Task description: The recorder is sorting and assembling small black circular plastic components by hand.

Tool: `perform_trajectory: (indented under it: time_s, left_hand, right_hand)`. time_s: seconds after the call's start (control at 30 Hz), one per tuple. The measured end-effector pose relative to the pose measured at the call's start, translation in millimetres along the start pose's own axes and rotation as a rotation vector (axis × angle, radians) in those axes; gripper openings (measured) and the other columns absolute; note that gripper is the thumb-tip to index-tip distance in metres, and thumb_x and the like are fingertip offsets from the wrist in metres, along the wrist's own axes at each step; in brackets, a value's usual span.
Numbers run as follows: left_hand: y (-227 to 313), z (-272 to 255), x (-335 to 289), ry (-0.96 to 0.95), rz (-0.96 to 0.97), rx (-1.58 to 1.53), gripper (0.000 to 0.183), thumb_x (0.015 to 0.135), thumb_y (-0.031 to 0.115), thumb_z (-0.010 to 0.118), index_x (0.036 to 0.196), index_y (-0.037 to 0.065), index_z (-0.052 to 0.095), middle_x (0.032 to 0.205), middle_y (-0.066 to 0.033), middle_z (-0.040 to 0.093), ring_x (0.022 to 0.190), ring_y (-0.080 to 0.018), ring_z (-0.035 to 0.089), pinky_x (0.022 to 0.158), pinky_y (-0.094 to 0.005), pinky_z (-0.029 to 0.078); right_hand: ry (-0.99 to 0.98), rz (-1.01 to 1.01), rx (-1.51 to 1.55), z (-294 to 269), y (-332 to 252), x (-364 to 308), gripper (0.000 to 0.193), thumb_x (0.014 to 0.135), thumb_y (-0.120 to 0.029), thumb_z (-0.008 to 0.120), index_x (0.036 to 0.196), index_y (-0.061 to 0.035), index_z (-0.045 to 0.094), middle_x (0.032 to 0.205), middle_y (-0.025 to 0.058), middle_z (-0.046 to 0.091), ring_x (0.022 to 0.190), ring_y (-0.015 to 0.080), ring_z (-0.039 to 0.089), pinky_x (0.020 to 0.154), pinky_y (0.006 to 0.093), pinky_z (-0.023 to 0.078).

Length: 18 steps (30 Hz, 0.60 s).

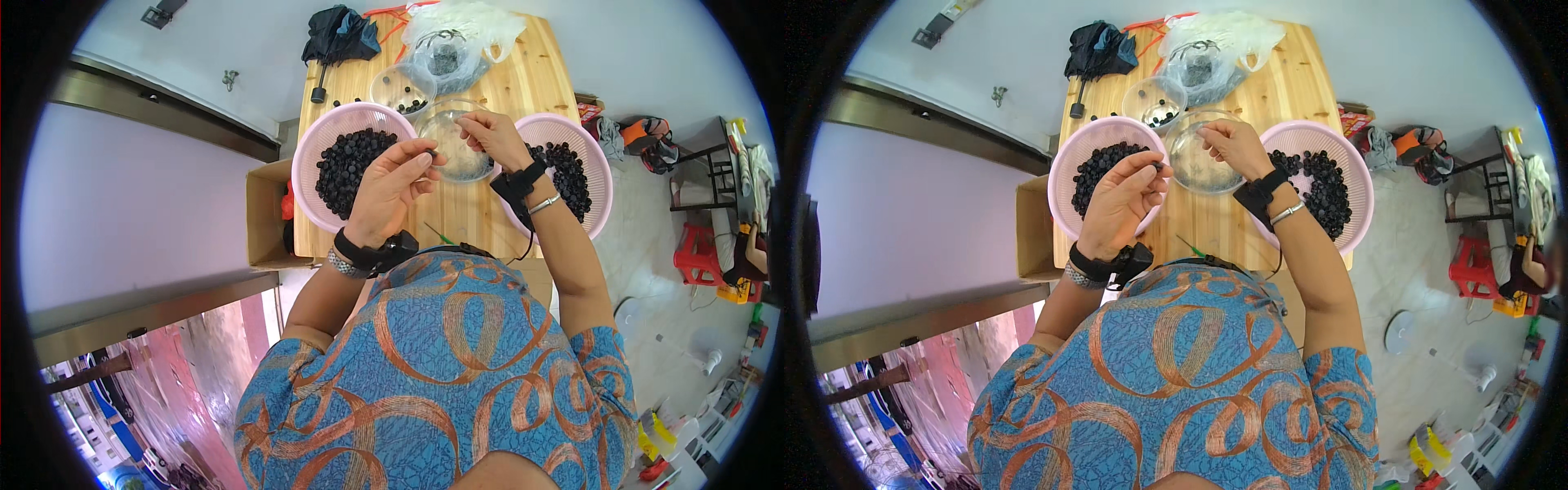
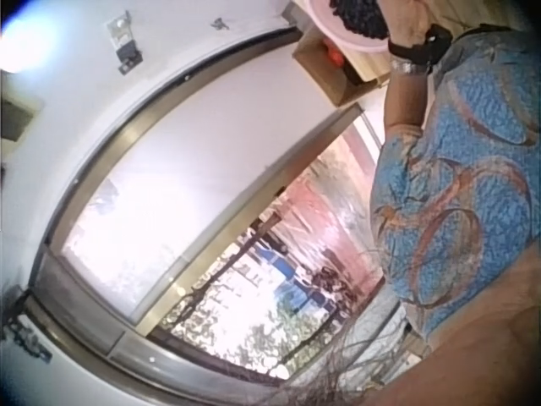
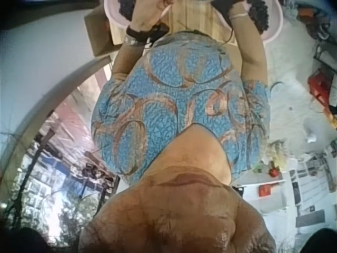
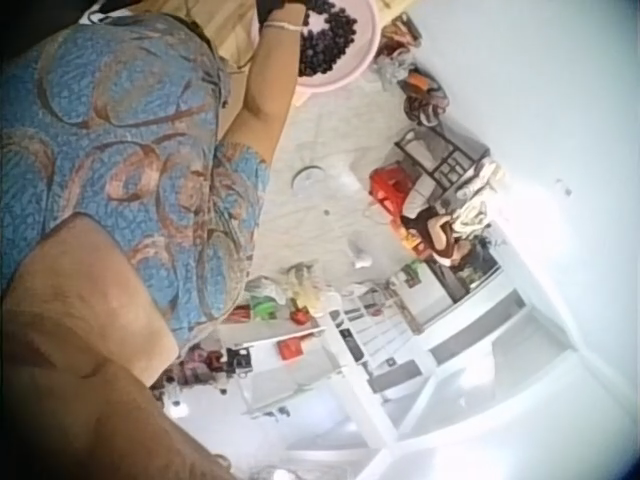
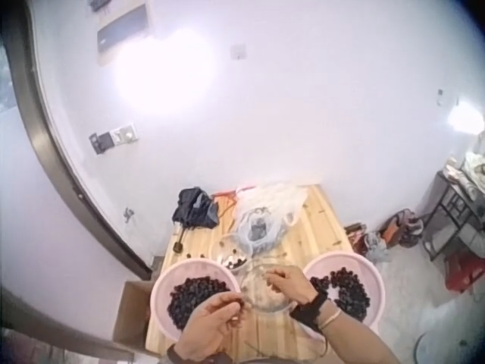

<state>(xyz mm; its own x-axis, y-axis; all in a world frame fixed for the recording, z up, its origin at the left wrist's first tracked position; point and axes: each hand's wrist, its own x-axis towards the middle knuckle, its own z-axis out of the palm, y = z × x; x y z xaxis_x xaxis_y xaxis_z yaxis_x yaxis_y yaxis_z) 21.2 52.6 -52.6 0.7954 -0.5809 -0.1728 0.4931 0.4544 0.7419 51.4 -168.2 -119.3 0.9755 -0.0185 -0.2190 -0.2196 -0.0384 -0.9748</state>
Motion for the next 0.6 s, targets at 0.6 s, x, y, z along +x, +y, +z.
perform_trajectory:
  time_s: [0.6]
  left_hand:
    - [-8.2,14.7,30.1,0.024,0.198,0.233,0.024,0.088,0.004,0.053,0.111,0.002,0.055,0.100,-0.0086,0.062,0.082,-0.0088,0.059,0.070,-0.0199,0.048]
  right_hand:
    - [0.080,-0.256,0.006,6.7,-57.0,-59.6,0.012,0.082,-0.014,0.064,0.084,-0.0017,0.063,0.073,-0.0011,0.059,0.060,0.0051,0.050,0.055,0.0188,0.041]
